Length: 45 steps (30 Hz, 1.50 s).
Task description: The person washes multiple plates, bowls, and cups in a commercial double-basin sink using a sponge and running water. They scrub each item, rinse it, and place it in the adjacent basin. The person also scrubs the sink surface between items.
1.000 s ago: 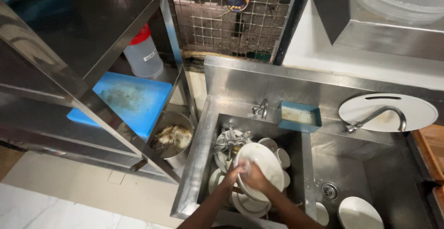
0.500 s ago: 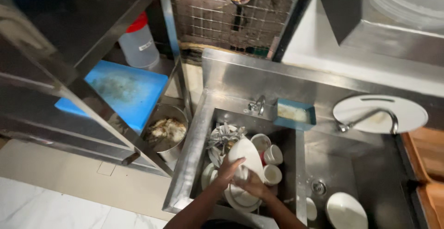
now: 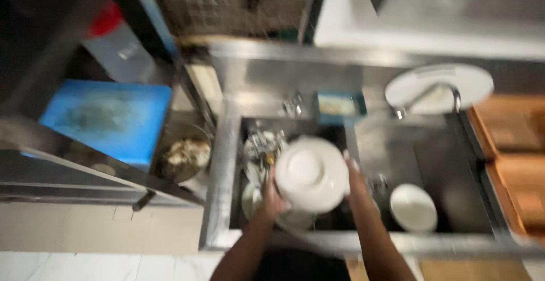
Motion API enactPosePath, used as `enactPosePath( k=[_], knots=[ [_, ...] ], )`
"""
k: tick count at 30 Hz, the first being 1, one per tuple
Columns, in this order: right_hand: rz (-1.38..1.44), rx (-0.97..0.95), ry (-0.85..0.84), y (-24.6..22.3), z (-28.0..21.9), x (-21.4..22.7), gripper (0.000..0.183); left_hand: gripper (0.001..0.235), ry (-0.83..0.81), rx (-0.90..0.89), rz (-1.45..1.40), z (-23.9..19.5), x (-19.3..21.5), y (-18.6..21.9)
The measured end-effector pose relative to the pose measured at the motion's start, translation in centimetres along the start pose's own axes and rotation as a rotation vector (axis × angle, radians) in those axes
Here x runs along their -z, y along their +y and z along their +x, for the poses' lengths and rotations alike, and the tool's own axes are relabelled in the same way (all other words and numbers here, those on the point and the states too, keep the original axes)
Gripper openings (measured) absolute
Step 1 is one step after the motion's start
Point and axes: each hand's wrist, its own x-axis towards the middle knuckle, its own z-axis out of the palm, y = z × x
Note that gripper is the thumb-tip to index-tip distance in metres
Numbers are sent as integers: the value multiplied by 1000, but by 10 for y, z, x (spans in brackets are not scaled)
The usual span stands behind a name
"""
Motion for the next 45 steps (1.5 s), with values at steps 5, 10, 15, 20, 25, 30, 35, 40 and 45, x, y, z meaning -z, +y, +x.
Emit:
enactPosePath(
  k=[5,10,15,20,25,30,35,40,45],
  knots=[
    [-81,329,287,44,-20,1,35,63,322,-38,16,32,-33,16],
    [-561,791,10,81,-74,-30,27,41,651,-338,529,57,-15,-14],
    [-1016,998,-146,66,1,-45,66,37,327,-221,630,50,32,-26],
    [-671,224,-358,67,100,9,56,30,78,-159,794,3,11,-12],
    [-66,40,-2,145,40,43,54,31,318,-91,539,-17,-47,17],
    [-248,469,24,194,-15,39,54,28,239,-186,656,-19,-66,21],
    [92,-6,197,168,47,25,48,26,36,-157,927,-10,-98,3],
    [193,-97,330,161,-11,26,51,33,-212,-51,1643,2,-139,12],
    [552,-371,226,106,-60,67,54,27,-571,70,2008,30,-151,-28]
  ],
)
